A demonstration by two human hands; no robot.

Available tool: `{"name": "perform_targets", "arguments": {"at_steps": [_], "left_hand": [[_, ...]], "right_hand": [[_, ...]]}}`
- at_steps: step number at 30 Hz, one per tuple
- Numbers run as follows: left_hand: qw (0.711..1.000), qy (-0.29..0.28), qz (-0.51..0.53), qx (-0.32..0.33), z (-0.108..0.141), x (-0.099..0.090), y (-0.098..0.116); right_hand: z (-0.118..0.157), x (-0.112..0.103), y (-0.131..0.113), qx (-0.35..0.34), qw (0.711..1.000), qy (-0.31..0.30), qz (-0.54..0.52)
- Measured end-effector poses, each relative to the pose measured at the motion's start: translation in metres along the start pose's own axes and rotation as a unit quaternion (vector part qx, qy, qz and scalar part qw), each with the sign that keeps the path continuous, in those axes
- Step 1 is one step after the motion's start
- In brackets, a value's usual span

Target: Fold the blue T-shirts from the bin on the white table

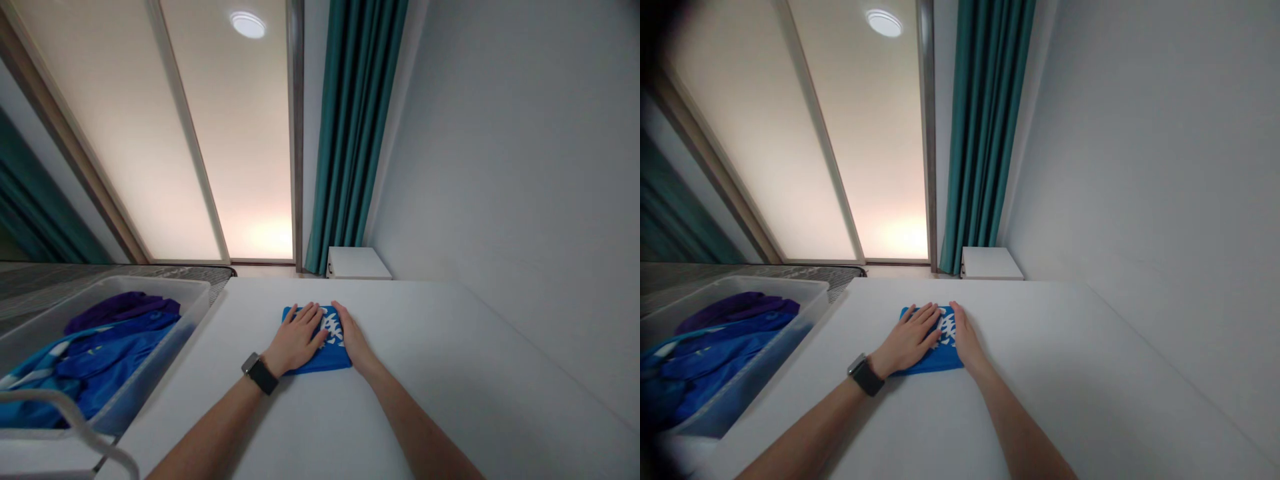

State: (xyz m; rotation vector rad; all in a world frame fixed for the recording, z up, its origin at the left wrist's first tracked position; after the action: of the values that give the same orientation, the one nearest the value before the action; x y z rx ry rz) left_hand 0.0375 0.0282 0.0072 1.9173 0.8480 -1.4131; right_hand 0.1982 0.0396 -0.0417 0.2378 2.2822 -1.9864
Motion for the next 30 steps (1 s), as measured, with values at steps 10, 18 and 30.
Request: {"name": "perform_targets", "arguments": {"at_steps": [10,18,30], "left_hand": [[0.997,-0.064,0.013,-0.033,0.036,-0.012,-0.044],[0.997,-0.062,0.036,-0.042,0.039,-0.012,-0.042],[0.987,-0.011,0.132,-0.09,0.043,-0.008,-0.077]], "right_hand": [[0.011,0.0,-0.013,-0.077,0.916,-0.166,0.358],[0.014,0.001,-0.014,-0.068,0.903,-0.173,0.388],[0.007,-0.017,-0.005,-0.067,0.955,-0.15,0.249]]}}
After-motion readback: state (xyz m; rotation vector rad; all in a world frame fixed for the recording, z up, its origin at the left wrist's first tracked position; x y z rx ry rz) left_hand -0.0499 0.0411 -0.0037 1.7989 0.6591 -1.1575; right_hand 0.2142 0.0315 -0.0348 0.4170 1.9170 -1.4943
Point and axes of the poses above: each hand's wrist, its own z-axis away from the middle knuckle, its own x-axis out of the palm, y = z × x, the point moved 2 cm from there along -z, towards the middle knuckle
